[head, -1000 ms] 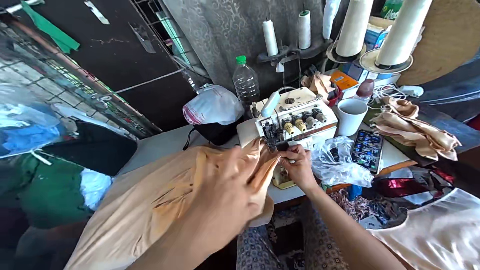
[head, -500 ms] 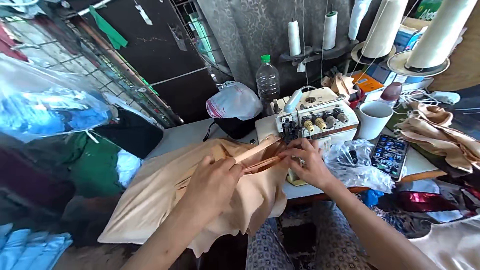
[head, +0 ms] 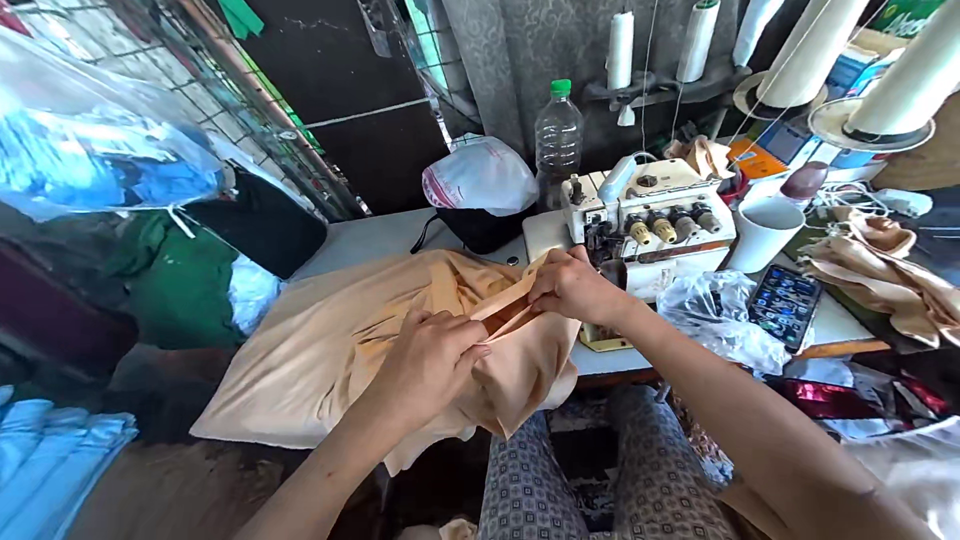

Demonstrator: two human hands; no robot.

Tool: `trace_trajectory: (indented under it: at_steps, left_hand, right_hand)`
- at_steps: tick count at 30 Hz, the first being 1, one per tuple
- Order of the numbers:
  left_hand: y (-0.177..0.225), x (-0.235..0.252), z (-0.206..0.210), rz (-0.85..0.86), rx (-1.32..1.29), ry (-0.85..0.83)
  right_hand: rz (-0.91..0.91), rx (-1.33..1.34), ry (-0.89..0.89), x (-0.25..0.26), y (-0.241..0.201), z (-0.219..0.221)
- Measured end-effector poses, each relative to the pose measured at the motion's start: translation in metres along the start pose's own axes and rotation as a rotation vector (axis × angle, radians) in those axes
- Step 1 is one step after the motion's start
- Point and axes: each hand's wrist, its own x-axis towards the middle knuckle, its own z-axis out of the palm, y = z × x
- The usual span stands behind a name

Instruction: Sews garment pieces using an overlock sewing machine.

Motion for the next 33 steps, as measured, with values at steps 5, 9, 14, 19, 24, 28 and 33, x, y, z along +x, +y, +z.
trace_trajectory:
  at_steps: [5, 9, 14, 19, 24, 28, 33]
  left_hand:
    - [-0.017, -0.018, 0.007, -0.106, -0.075, 0.1]
    - [-0.015, -0.025, 0.009, -0.122, -0.124, 0.162]
    - [-0.006, -0.021, 0.004, -0.079, -0.217, 0.233]
    - [0.01, -0.012, 0.004, -0.069, -0.362, 0.342]
    - [0.052, 0.001, 0.028, -0.168, -0.379, 0.516]
    - [0.085, 0.02, 0.116, -0.228, -0.08, 0.367]
    - [0.03, 0.027, 0.158, -0.024, -0.015, 0.465]
  right_hand:
    - [-0.075, 0.192, -0.097, -0.009, 0.014, -0.007]
    - [-0.093, 0.31, -0.099, -0.018, 0.017, -0.009]
    - [-0.1, 0.293, -0.005, -0.019, -0.015, 0.0]
    - [-0.214, 0.251, 0.31, -0.025, -0.054, 0.025]
    - [-0.059, 0.251, 0.664, -0.073, -0.061, 0.022]
    - [0.159, 0.31, 0.903, -0.144, -0.064, 0.028]
    - [0.387, 0.342, 0.864, -0.197, -0.046, 0.099]
